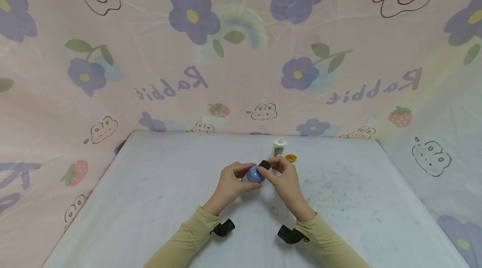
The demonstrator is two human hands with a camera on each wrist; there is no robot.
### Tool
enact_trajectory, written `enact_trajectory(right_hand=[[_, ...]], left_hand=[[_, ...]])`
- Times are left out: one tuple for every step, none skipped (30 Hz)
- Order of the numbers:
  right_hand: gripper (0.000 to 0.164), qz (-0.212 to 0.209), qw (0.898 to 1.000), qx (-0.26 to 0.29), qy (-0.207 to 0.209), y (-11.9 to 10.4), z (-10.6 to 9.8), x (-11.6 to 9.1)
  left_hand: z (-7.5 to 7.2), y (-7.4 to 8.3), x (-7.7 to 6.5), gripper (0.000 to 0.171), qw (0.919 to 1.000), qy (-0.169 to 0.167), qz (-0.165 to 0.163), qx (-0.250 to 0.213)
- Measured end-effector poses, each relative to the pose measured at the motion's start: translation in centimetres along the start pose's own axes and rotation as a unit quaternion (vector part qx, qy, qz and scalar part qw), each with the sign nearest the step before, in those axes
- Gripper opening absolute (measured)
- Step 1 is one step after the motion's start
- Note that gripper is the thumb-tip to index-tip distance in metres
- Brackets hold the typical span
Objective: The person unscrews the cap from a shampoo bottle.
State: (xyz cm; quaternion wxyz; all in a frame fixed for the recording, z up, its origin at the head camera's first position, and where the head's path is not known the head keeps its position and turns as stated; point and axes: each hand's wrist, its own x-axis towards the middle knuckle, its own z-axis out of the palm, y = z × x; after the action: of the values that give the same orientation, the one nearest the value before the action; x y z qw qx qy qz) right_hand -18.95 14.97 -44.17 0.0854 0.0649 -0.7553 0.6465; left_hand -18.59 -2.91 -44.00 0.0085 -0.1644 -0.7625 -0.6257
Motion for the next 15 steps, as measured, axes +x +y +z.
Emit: enact_trajectory(right_hand=[[0.033,-0.001,1.000,-0.001,-0.001,-0.1,0.0,0.0],[0.033,-0.002,1.000,-0.001,-0.003,-0.1,-0.1,0.0],[0.033,-0.002,1.000,-0.003,-0.004,-0.1,-0.1,0.0],[0.033,-0.001,1.000,-0.004,-0.005,-0.2,-0.2,0.0],[0.033,0.000,1.000,-0.008,-0.005,-0.2,-0.2,0.0],[0.033,0.001,1.000,-0.009,-0.006,-0.2,-0.2,-0.1],[0.032,0.001,1.000,-0.011,-0.006,-0.3,-0.3,-0.1],[0.032,0.002,1.000,-0.014,-0.006,-0.3,-0.3,-0.1],[0.032,0.003,1.000,-0.018,-0.006,-0.3,-0.3,-0.1],[0.031,0.004,1.000,-0.021,-0.006,-0.4,-0.3,-0.1],[0.031,0.004,1.000,-0.023,-0.007,-0.4,-0.3,-0.1],[0.031,0.005,1.000,-0.024,-0.008,-0.4,-0.3,-0.1],[0.031,0.005,1.000,-0.027,-0.009,-0.4,-0.3,-0.1],[0.032,0.005,0.999,-0.030,-0.009,-0.4,-0.3,-0.1],[0.031,0.004,0.999,-0.031,-0.010,-0.3,-0.3,-0.1]], left_hand=[[0.0,-0.4,0.1,0.051,1.0000,0.001,-0.001,0.003],[0.1,-0.9,0.2,0.051,1.0000,0.002,-0.004,0.007],[0.1,-1.4,0.4,0.052,0.9999,0.003,-0.006,0.011],[0.1,-1.6,0.4,0.052,0.9999,0.003,-0.007,0.013],[0.1,-1.7,0.5,0.052,0.9998,0.004,-0.007,0.018],[0.1,-1.8,0.5,0.053,0.9998,0.004,-0.007,0.020],[0.0,-1.8,0.5,0.053,0.9997,0.003,-0.007,0.021],[0.0,-1.8,0.5,0.053,0.9997,0.003,-0.008,0.023],[0.0,-1.8,0.5,0.054,0.9997,0.002,-0.008,0.023],[0.0,-1.8,0.5,0.054,0.9997,0.002,-0.008,0.023],[0.0,-1.8,0.5,0.054,0.9997,0.002,-0.010,0.023],[0.0,-1.8,0.4,0.054,0.9997,0.002,-0.012,0.023],[0.0,-1.8,0.4,0.054,0.9996,0.002,-0.014,0.023],[0.0,-1.8,0.4,0.054,0.9996,0.002,-0.017,0.022],[0.0,-1.8,0.5,0.054,0.9996,0.002,-0.018,0.021]])
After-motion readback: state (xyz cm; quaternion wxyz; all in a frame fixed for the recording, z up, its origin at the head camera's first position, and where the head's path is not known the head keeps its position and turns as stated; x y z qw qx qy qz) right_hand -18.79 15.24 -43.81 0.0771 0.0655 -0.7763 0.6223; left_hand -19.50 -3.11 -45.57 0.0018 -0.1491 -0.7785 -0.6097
